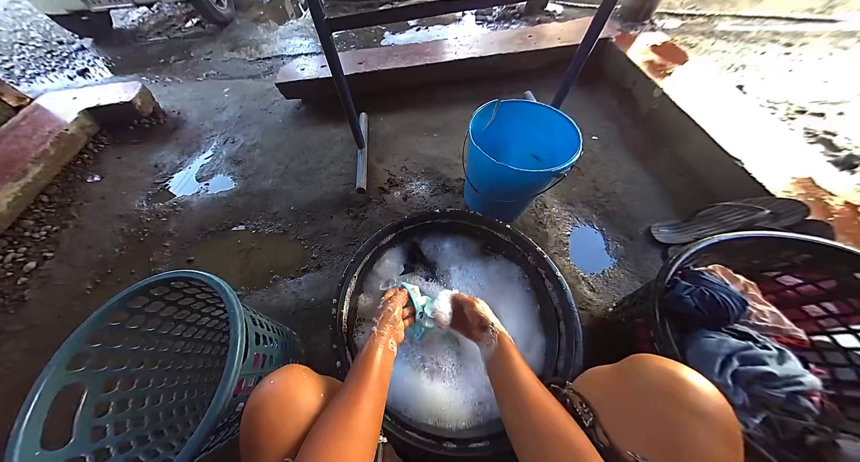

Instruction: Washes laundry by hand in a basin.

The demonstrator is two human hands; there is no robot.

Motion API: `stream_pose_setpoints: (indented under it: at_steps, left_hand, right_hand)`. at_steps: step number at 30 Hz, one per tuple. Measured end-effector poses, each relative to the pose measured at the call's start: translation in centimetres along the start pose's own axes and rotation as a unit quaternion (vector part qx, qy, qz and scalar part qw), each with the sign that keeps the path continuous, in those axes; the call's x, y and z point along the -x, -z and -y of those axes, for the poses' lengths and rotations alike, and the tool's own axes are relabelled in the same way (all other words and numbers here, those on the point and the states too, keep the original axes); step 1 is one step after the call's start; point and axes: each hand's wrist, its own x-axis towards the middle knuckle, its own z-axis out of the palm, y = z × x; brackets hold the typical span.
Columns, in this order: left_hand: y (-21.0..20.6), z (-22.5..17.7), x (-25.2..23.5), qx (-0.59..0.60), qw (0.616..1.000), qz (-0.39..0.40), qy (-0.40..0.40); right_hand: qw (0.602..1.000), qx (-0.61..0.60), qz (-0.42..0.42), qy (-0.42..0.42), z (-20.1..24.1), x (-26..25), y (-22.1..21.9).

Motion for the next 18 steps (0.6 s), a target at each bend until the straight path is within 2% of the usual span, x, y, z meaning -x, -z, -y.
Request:
stream_pose_setpoints:
  at_steps: [1,3,5,7,9,10,11,12,13,14,16,18]
  left_hand:
    - [-0.2,0.1,0.2,-0.02,1.0,-0.003,-0.017]
    - [-0.7,-0.6,1.3,-0.036,0.998,0.011,-0.056]
    - [-1.1,-2.2,3.0,-0.008,0.992,0.054,-0.117]
    - [-0.7,-4.5,4.5,0.076,0.979,0.088,-0.167]
    - [0.1,-6.2,4.9,0.195,0.964,0.06,-0.17]
    - [0.5,-6.5,4.6,0.237,0.958,0.024,-0.161]
    - [0.9,-6.2,3.8,0.251,0.956,-0.007,-0.149]
    - [1.0,-5.2,2.7,0.24,0.961,-0.029,-0.134]
    - [0.9,-3.6,1.7,0.209,0.97,-0.039,-0.115]
    - [0.6,-1.9,1.4,0.172,0.98,-0.029,-0.094]
    - [-0.3,0.2,3.8,0.074,0.994,0.02,-0.074]
    - [-0.1,0.7,6.6,-0.059,0.995,0.052,-0.065]
  right_hand:
    - [0.994,0.079,0.04,0.07,1.3,0.4,-1.0]
    - [0.951,0.2,0.101,0.215,3.0,0.4,-2.0]
    - [0.903,0.274,0.14,0.299,3.2,-0.1,-1.5]
    - [0.888,0.356,0.125,0.263,2.5,-0.5,0.0]
    - [0.88,0.402,0.087,0.239,1.4,-0.6,1.1]
    - [0.897,0.347,0.082,0.26,0.7,-0.7,1.4]
    - [0.921,0.239,0.095,0.292,0.1,-0.6,0.9]
    - [0.928,0.143,0.121,0.322,-0.3,-0.4,-0.2]
    - [0.922,0.105,0.132,0.348,-0.3,0.1,-2.0]
    - [0.911,0.134,0.12,0.372,0.0,1.0,-4.1]
    - [0.858,0.282,0.064,0.423,0.5,3.7,-8.2]
    - [0.811,0.333,0.021,0.48,-0.1,5.3,-9.9]
